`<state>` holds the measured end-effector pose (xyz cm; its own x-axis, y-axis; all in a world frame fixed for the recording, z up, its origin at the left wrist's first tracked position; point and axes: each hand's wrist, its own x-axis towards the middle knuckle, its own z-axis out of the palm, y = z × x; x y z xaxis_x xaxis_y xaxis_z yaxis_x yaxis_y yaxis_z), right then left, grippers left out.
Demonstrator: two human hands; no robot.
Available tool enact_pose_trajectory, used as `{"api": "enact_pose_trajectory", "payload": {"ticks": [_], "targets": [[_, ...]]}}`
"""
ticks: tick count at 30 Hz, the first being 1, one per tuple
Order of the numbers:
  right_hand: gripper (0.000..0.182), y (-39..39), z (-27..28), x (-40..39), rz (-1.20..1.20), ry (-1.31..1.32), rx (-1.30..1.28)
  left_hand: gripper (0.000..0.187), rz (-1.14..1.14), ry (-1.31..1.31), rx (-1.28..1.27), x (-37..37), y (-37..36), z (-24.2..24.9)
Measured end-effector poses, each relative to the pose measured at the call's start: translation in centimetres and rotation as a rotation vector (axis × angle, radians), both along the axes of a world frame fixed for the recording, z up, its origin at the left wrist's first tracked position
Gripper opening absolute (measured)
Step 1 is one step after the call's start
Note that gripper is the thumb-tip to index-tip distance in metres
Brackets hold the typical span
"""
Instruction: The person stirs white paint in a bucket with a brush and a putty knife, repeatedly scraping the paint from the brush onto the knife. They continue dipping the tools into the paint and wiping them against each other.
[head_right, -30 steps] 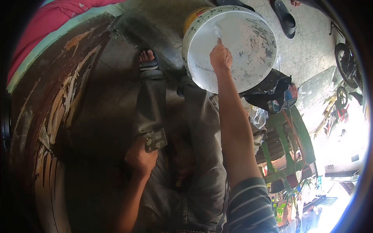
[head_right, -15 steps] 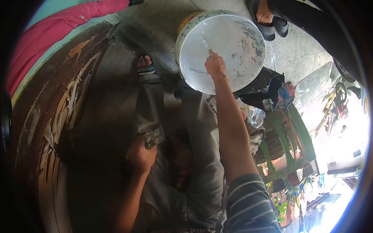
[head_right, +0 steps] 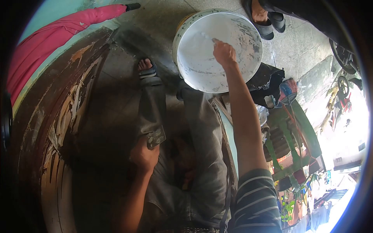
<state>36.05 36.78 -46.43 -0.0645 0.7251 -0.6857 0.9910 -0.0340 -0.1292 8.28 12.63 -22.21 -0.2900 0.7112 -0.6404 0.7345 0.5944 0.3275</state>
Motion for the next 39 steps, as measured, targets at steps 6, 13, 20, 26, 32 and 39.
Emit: {"api": "enact_pose_trajectory", "payload": {"ticks": [6,13,20,26,32,39], "targets": [[0.035,0.3,-1.5,-0.7,-0.184,-0.051,0.204,0.022,-0.052,0.018,-0.011,-0.2,0.1,0.2],[0.021,-5.6,-5.2,-1.9,0.248,-0.034,0.218,0.018,-0.085,0.01,-0.059,-0.4,0.8,0.7],[0.019,-8.1,-3.8,-3.5,-0.04,0.088,0.1,0.019,-0.042,0.018,-0.066,0.1,0.7,0.2],[0.025,-4.7,-1.8,-2.2,-0.25,0.081,-0.082,0.015,-0.067,0.07,-0.073,0.3,0.5,0.3],[0.025,-0.6,-1.7,-0.7,-0.047,-0.082,-0.03,0.017,-0.018,0.078,-0.137,0.2,0.0,0.5],[0.023,-2.7,-1.3,-2.2,-0.326,-0.152,0.158,0.021,0.019,0.04,-0.083,0.3,0.3,0.6]]}}
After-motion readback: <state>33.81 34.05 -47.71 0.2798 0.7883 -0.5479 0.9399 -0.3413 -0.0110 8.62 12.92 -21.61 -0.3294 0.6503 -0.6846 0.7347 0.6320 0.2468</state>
